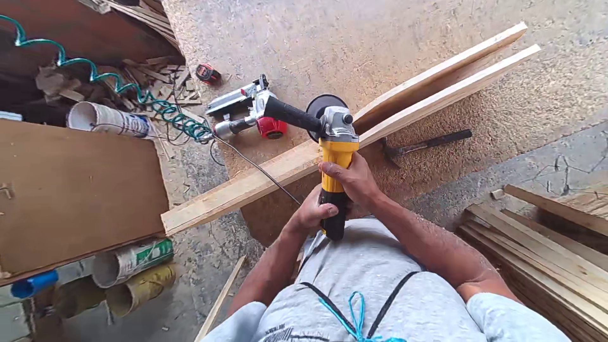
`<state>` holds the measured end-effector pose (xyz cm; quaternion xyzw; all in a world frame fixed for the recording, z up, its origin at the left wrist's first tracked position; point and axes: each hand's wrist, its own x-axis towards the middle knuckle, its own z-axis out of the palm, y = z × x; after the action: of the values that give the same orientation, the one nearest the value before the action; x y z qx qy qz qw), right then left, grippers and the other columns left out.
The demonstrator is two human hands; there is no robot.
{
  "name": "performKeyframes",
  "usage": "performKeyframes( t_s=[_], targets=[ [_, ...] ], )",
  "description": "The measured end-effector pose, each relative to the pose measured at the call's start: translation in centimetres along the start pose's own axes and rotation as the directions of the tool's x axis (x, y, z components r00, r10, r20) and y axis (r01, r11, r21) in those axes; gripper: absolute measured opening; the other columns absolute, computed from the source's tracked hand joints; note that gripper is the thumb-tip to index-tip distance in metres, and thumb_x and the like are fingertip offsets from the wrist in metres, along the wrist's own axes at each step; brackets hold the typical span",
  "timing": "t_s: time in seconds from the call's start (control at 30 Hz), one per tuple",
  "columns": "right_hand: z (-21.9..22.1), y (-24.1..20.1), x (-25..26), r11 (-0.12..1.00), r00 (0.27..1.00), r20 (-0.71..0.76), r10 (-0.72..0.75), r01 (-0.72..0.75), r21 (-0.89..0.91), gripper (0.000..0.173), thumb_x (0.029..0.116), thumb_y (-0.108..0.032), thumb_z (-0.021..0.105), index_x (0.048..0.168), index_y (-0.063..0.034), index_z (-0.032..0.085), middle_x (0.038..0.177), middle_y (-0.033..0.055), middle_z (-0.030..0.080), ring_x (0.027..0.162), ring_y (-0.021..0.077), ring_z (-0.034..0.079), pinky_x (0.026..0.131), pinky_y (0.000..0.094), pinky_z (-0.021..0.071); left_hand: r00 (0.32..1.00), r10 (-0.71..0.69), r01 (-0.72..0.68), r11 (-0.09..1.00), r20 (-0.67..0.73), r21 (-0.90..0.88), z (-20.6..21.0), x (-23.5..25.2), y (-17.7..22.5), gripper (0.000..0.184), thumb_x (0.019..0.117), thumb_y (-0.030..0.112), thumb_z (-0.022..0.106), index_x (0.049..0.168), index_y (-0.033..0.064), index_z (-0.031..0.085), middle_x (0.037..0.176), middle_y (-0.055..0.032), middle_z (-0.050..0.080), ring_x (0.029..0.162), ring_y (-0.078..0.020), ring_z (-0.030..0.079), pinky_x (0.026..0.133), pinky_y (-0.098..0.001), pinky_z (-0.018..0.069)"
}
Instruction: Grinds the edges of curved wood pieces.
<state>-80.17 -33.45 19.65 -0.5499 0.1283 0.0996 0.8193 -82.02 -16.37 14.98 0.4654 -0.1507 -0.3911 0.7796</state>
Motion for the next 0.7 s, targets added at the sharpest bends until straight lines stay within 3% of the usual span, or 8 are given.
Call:
performKeyframes(
  t_s=[0.1,0.17,0.23,0.3,0.37,0.43,0.57,0.7],
  targets=[
    [-0.5,1.6,-0.2,0.994,0.998,-0.062,-0.009,0.002,-0.105,0.053,0.0821,-0.026,0.083,0.122,0.0003,0.058,0.099,0.008,0.074,0.09,0.0156,0.074,0.084,0.036,0.0637,0.989,-0.144,0.145,0.939,-0.025,0.312,-1.4,0.3,1.1,0.056,0.0832,0.042,0.084,0.121,0.0066,0.064,0.105,-0.0008,0.076,0.097,-0.0109,0.073,0.089,-0.0346,0.062],
    [-0.9,2.1,-0.3,0.986,0.997,-0.066,-0.043,0.032,-0.164,0.053,0.0826,-0.027,0.084,0.122,-0.0011,0.059,0.099,0.0065,0.074,0.091,0.0137,0.074,0.084,0.0348,0.0637,0.952,-0.241,0.304,0.69,-0.188,0.657,-1.6,-0.4,4.3,0.048,0.0847,0.045,0.082,0.114,0.0087,0.072,0.102,0.0026,0.077,0.095,-0.0061,0.073,0.088,-0.0321,0.0631],
    [-1.4,1.7,-0.1,0.986,0.995,-0.077,-0.061,0.048,-0.161,0.05,0.0839,-0.026,0.082,0.121,-0.0016,0.059,0.097,0.0067,0.074,0.088,0.0143,0.074,0.081,0.0351,0.0643,0.958,0.028,0.255,0.375,-0.286,0.891,-1.1,-2.0,7.8,0.034,0.0929,0.044,0.073,0.099,0.0111,0.076,0.088,0.003,0.077,0.08,-0.0038,0.073,0.076,-0.0297,0.0634],
    [-1.7,1.2,-0.5,0.97,0.996,-0.081,-0.046,0.025,-0.242,0.052,0.0832,-0.03,0.082,0.121,-0.0033,0.06,0.097,0.004,0.074,0.087,0.0109,0.073,0.08,0.0328,0.0638,0.839,0.523,0.103,0.116,-0.149,0.988,-1.1,-3.5,10.4,0.03,0.0949,0.043,0.073,0.093,0.0128,0.073,0.086,0.0003,0.073,0.083,-0.0074,0.07,0.077,-0.0304,0.0596],
    [-1.7,1.2,-1.1,0.923,0.999,-0.051,-0.019,-0.002,-0.385,0.058,0.0818,-0.039,0.082,0.123,-0.0038,0.06,0.097,0.0015,0.073,0.089,0.0073,0.072,0.08,0.0315,0.0626,0.761,0.648,0.117,-0.109,-0.019,0.987,-2.4,-3.5,12.6,0.05,0.0893,0.053,0.074,0.121,0.0161,0.065,0.118,-0.0091,0.065,0.118,-0.0255,0.058,0.103,-0.0464,0.0452],
    [-1.3,1.7,-1.8,0.884,0.999,-0.014,0.042,-0.044,-0.465,0.064,0.0811,-0.045,0.081,0.125,-0.0035,0.059,0.097,0.002,0.073,0.088,0.0087,0.072,0.079,0.0346,0.0621,0.853,0.52,0.196,-0.253,-0.038,0.947,-4.1,-2.0,13.3,0.08,0.0875,0.072,0.063,0.14,0.0128,0.055,0.142,-0.0215,0.054,0.137,-0.0401,0.047,0.114,-0.0574,0.0372],
    [-0.9,2.2,-2.6,0.831,0.964,-0.051,0.26,-0.25,-0.498,0.071,0.0814,-0.058,0.076,0.127,-0.0067,0.059,0.092,0.0013,0.071,0.084,0.0116,0.071,0.074,0.0386,0.0604,0.97,0.219,0.183,-0.351,-0.109,0.918,-6.9,1.4,11.3,0.09,0.0941,0.083,0.032,0.104,0.0028,0.071,0.087,-0.023,0.07,0.076,-0.0378,0.069,0.062,-0.0541,0.0528],
    [-2.0,2.8,-3.5,0.786,0.954,-0.129,0.271,-0.297,-0.542,0.074,0.0821,-0.066,0.07,0.126,-0.0076,0.058,0.09,0.0,0.07,0.082,0.0115,0.071,0.069,0.0393,0.0598,0.973,0.229,0.063,-0.231,-0.009,0.971,-8.2,2.4,9.1,0.079,0.0973,0.076,0.041,0.092,0.0032,0.071,0.071,-0.017,0.065,0.063,-0.0282,0.063,0.057,-0.0427,0.0498]
  ],
)
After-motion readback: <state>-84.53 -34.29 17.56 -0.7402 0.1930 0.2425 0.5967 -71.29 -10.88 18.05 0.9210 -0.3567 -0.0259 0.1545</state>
